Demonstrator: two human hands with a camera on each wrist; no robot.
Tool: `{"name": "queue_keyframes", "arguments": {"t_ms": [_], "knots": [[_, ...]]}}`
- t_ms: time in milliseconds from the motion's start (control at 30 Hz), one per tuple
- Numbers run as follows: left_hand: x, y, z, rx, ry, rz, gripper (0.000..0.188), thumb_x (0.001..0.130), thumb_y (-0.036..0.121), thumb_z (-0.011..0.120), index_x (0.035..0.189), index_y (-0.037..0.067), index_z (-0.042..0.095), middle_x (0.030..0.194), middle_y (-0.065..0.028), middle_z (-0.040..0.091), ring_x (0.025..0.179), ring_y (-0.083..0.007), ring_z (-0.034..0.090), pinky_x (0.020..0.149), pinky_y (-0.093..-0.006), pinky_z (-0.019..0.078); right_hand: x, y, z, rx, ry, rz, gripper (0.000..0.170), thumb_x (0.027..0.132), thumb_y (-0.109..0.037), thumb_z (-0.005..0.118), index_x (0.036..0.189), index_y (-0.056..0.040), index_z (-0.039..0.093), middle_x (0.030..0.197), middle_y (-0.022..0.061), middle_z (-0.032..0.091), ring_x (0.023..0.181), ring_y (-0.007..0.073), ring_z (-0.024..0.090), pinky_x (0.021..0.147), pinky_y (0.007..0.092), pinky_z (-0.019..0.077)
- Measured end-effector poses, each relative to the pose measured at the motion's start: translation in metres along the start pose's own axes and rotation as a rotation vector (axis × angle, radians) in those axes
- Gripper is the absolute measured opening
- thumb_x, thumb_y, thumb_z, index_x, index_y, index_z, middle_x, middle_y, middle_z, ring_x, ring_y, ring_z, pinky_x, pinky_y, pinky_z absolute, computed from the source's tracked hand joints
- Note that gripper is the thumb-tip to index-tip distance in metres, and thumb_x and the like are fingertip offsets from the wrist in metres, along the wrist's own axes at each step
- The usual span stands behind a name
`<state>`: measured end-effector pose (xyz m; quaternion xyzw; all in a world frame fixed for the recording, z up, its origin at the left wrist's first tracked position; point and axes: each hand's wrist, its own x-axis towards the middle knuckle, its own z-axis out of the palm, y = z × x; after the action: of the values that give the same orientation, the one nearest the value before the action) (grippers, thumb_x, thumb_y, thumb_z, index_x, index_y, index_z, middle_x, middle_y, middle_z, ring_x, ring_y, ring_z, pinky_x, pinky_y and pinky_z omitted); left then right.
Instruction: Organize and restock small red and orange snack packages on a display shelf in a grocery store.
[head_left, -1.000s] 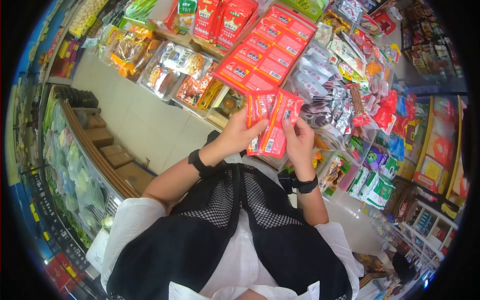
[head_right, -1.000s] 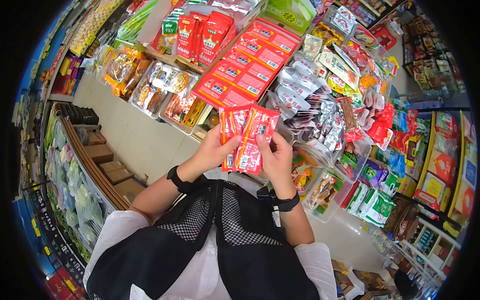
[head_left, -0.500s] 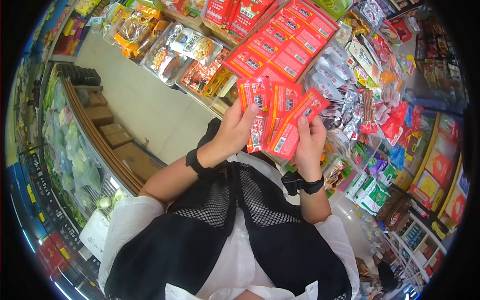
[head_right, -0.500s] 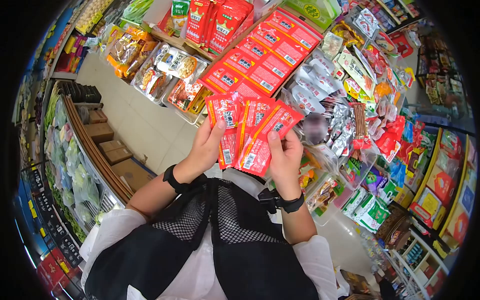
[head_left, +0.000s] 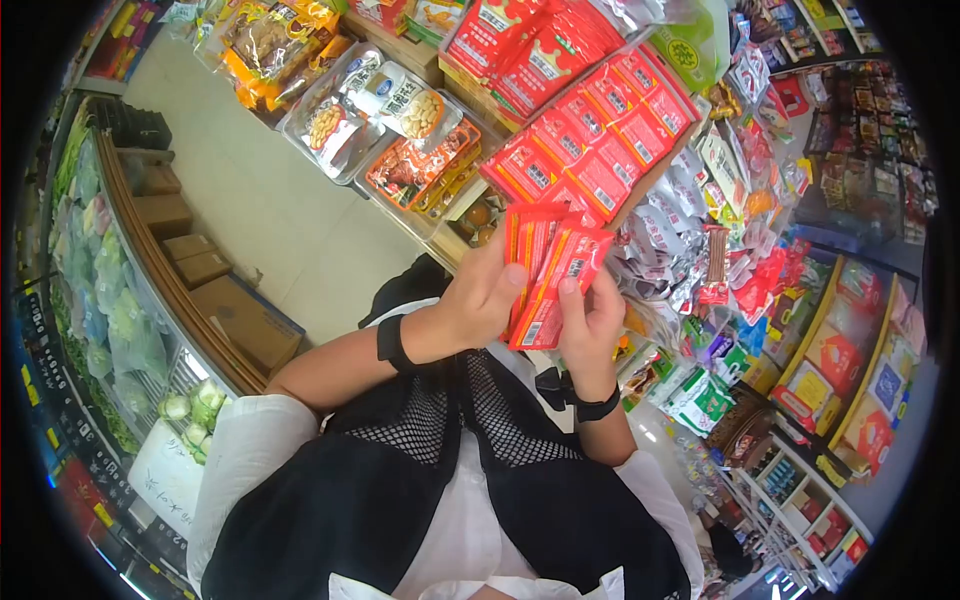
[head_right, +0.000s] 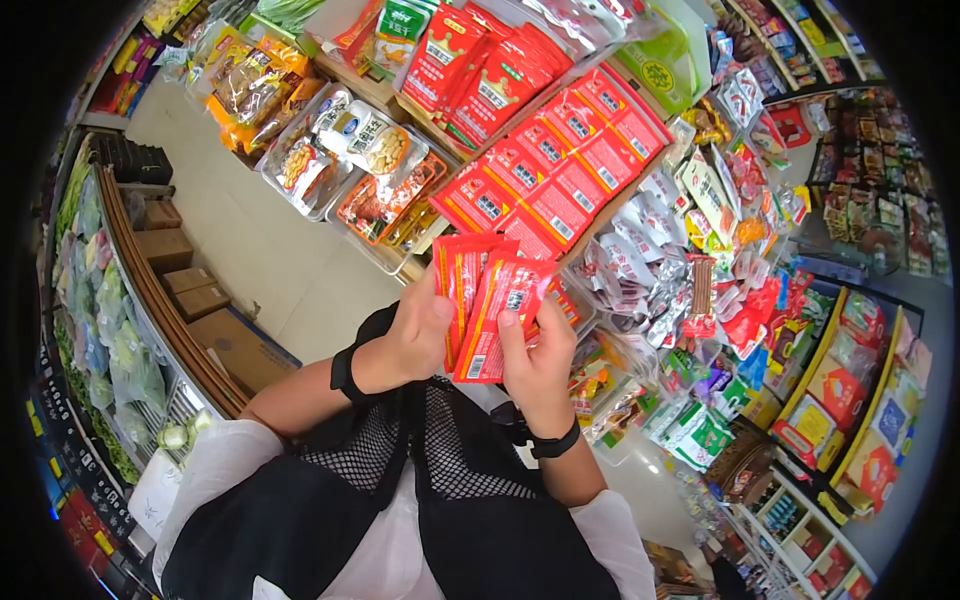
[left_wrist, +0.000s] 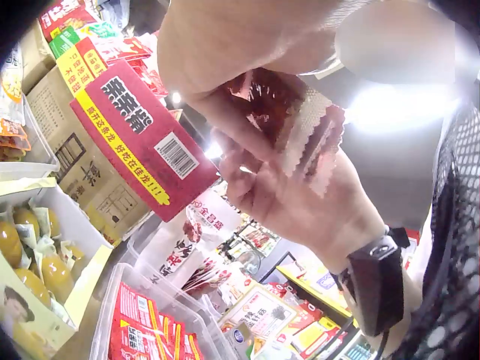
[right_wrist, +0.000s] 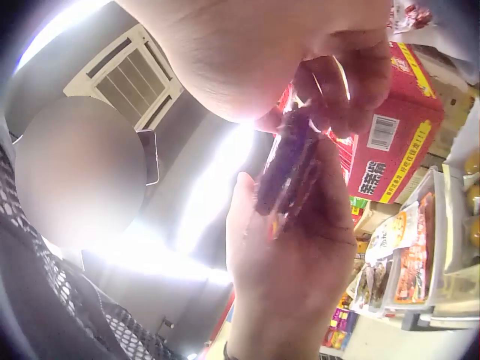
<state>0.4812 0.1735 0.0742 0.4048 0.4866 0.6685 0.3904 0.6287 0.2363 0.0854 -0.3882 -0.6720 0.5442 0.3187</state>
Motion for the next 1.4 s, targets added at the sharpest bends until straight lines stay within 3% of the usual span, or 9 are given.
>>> {"name": "queue_keyframes", "arguments": {"t_ms": [67, 267, 367, 533, 633, 733, 867, 1133, 1400], "knots": [[0.005, 0.005, -0.004, 0.112, -0.012, 0.004, 0.062, 0.100, 0.045, 0.041, 0.139, -0.003, 0.037, 0.107, -0.0219, 0.066, 0.094, -0.0423, 0.066, 0.084, -0.0400, 0.0516, 0.005, -0.011, 0.004, -0.024, -0.035, 0.031, 0.022, 0.095, -0.012, 0.059, 0.110, 0.0034, 0.062, 0.096, 0.0111, 0.067, 0.087, 0.0149, 0.062, 0.078, 0.0297, 0.0490], [0.021, -0.001, -0.013, 0.515, 0.023, 0.335, 0.056, 0.095, 0.038, 0.053, 0.129, -0.005, 0.044, 0.085, -0.0215, 0.063, 0.079, -0.0445, 0.063, 0.069, -0.0472, 0.0504, 0.022, -0.033, 0.012, 0.059, -0.115, 0.169, 0.032, 0.098, -0.006, 0.055, 0.129, 0.0027, 0.054, 0.111, 0.0087, 0.065, 0.100, 0.0121, 0.061, 0.087, 0.0281, 0.0482], [0.029, 0.027, -0.031, 0.479, -0.227, -0.136, 0.035, 0.093, 0.033, 0.057, 0.104, 0.000, 0.052, 0.077, -0.0211, 0.062, 0.073, -0.0394, 0.063, 0.064, -0.0457, 0.0485, 0.041, -0.025, -0.006, 0.032, -0.069, 0.152, 0.029, 0.099, -0.006, 0.054, 0.126, 0.0031, 0.054, 0.113, 0.0077, 0.064, 0.102, 0.0115, 0.060, 0.089, 0.0275, 0.0483], [0.016, 0.021, -0.073, 0.488, -0.241, -0.014, 0.020, 0.094, 0.024, 0.057, 0.095, 0.004, 0.057, 0.068, -0.0124, 0.058, 0.061, -0.0292, 0.060, 0.056, -0.0405, 0.0439, 0.093, -0.037, -0.014, -0.067, -0.013, 0.109, 0.027, 0.098, -0.010, 0.056, 0.121, 0.0029, 0.057, 0.103, 0.0108, 0.068, 0.093, 0.0161, 0.065, 0.080, 0.0299, 0.0510], [0.004, 0.011, -0.104, 0.513, -0.206, -0.095, 0.017, 0.092, 0.019, 0.058, 0.091, 0.002, 0.057, 0.068, -0.0127, 0.058, 0.061, -0.0251, 0.059, 0.056, -0.0375, 0.0444, 0.110, -0.061, 0.004, -0.607, -0.263, 0.206, 0.033, 0.092, -0.020, 0.062, 0.116, 0.0024, 0.060, 0.104, 0.0231, 0.064, 0.093, 0.0325, 0.066, 0.082, 0.0386, 0.0497], [-0.012, 0.008, -0.134, 0.540, -0.157, -0.236, 0.018, 0.091, 0.020, 0.059, 0.092, 0.002, 0.057, 0.068, -0.0113, 0.058, 0.060, -0.0232, 0.058, 0.057, -0.0367, 0.0445, 0.114, -0.042, 0.012, -0.950, -0.267, -0.192, 0.034, 0.090, -0.018, 0.063, 0.116, 0.0035, 0.060, 0.103, 0.0221, 0.061, 0.095, 0.0372, 0.062, 0.084, 0.0431, 0.0489], [-0.031, 0.003, -0.165, 0.504, -0.094, -0.332, 0.017, 0.093, 0.019, 0.058, 0.092, 0.002, 0.057, 0.069, -0.0063, 0.057, 0.060, -0.0157, 0.055, 0.057, -0.0323, 0.0443, 0.107, -0.042, 0.022, -1.007, -0.116, -0.352, 0.042, 0.085, -0.022, 0.067, 0.118, 0.0039, 0.059, 0.104, 0.0211, 0.059, 0.100, 0.0382, 0.059, 0.087, 0.0439, 0.0479], [-0.039, -0.010, -0.186, 0.548, -0.118, -0.260, 0.021, 0.092, 0.022, 0.058, 0.093, 0.001, 0.059, 0.068, -0.0124, 0.063, 0.058, -0.0236, 0.063, 0.055, -0.0360, 0.0477, 0.082, -0.039, 0.037, -1.034, -0.161, -0.350, 0.055, 0.081, -0.028, 0.071, 0.124, 0.0034, 0.056, 0.111, 0.0205, 0.058, 0.106, 0.0377, 0.056, 0.093, 0.0442, 0.0456], [-0.036, -0.007, -0.177, 0.490, -0.227, -0.250, 0.020, 0.093, 0.019, 0.057, 0.095, 0.000, 0.057, 0.069, -0.0102, 0.065, 0.057, -0.0203, 0.066, 0.055, -0.0338, 0.0510, 0.077, -0.011, 0.052, -0.931, 0.063, -0.457, 0.048, 0.083, -0.024, 0.072, 0.121, 0.0005, 0.056, 0.117, 0.0196, 0.057, 0.110, 0.0363, 0.056, 0.095, 0.0437, 0.0452]]}}
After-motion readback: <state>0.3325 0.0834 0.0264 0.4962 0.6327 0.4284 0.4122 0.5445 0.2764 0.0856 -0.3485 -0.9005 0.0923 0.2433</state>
